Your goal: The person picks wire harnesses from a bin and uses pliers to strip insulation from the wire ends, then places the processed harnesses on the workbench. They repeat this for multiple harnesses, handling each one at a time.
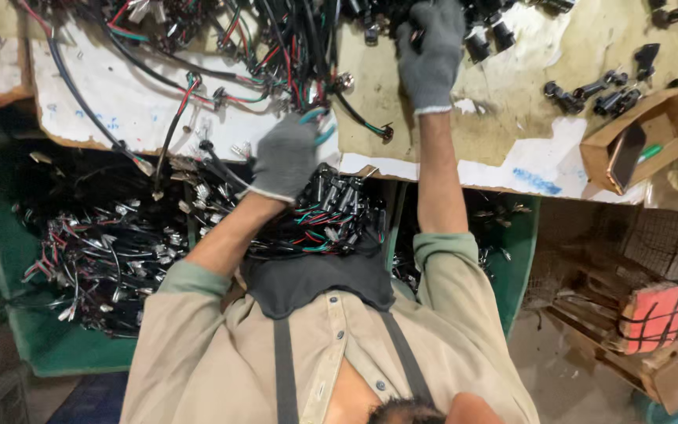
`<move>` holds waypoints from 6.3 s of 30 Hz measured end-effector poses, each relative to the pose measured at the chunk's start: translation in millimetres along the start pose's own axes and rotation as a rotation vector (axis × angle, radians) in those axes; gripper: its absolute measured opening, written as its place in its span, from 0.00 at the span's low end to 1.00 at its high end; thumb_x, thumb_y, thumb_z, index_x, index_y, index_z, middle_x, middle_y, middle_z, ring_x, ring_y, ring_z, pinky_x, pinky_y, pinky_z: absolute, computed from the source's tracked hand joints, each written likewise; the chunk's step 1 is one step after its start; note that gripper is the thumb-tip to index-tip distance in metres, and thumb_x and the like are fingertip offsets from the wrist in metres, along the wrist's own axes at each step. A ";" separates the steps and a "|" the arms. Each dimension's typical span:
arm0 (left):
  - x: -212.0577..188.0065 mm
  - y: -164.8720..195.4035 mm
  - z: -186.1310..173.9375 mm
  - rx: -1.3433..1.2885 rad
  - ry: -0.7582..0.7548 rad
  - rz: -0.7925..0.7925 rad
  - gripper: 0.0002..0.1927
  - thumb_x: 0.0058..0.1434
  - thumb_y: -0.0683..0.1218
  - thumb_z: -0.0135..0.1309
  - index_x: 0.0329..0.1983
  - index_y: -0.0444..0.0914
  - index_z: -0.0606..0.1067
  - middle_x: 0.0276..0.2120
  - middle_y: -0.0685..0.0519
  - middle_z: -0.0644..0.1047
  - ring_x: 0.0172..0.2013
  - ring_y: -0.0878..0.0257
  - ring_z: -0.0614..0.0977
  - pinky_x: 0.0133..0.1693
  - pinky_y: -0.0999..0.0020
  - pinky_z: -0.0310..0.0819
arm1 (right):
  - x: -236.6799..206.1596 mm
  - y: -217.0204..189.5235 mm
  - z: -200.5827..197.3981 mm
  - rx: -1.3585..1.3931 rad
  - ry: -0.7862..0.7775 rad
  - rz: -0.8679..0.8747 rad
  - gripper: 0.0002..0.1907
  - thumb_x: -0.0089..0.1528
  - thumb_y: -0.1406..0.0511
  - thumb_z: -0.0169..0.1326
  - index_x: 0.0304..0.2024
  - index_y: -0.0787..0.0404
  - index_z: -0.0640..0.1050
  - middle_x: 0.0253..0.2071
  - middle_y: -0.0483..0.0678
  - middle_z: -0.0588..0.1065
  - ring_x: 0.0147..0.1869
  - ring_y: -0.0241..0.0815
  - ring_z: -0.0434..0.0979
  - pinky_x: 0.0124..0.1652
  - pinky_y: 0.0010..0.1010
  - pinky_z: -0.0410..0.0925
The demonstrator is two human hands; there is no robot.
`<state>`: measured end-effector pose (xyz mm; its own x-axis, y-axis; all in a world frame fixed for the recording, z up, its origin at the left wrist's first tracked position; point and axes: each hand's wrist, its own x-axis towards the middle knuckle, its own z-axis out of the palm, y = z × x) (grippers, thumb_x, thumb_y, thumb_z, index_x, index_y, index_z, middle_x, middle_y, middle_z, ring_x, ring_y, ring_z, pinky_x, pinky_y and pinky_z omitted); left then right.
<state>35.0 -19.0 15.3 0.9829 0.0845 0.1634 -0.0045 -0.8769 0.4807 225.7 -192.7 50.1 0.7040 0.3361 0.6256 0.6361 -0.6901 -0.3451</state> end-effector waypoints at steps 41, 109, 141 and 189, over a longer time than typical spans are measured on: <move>12.3 27.4 -16.8 -0.064 -0.037 0.002 0.10 0.62 0.42 0.55 0.46 0.40 0.80 0.32 0.44 0.77 0.30 0.46 0.81 0.30 0.53 0.76 | -134.1 -86.7 -81.2 0.433 -0.329 0.296 0.13 0.62 0.68 0.66 0.41 0.61 0.73 0.33 0.52 0.76 0.34 0.48 0.79 0.38 0.36 0.71; -11.5 -1.7 -2.6 0.253 -0.094 0.389 0.07 0.59 0.43 0.54 0.34 0.32 0.76 0.33 0.47 0.74 0.34 0.55 0.81 0.25 0.63 0.76 | -125.8 -48.8 -59.4 0.529 0.061 0.441 0.12 0.66 0.74 0.61 0.45 0.62 0.71 0.43 0.48 0.69 0.45 0.38 0.71 0.48 0.30 0.70; -32.1 -31.7 -34.7 0.164 0.027 0.010 0.04 0.62 0.43 0.59 0.39 0.41 0.81 0.39 0.46 0.78 0.37 0.49 0.81 0.33 0.55 0.75 | -94.9 -81.6 -20.6 0.157 -0.408 0.248 0.18 0.61 0.60 0.69 0.37 0.61 0.73 0.26 0.52 0.74 0.28 0.54 0.76 0.30 0.43 0.67; -123.2 73.9 -64.7 -0.858 -0.023 0.901 0.14 0.57 0.48 0.62 0.45 0.38 0.78 0.36 0.47 0.77 0.34 0.51 0.80 0.35 0.55 0.75 | -106.2 -140.1 -94.0 0.514 -0.778 -0.669 0.13 0.50 0.55 0.62 0.32 0.53 0.77 0.25 0.45 0.71 0.30 0.50 0.73 0.32 0.44 0.64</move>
<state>-98.3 -63.5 86.5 0.5706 -0.4026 0.7158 -0.7886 -0.0253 0.6144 32.1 -191.9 97.8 0.0669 0.9656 0.2513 0.8845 0.0592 -0.4627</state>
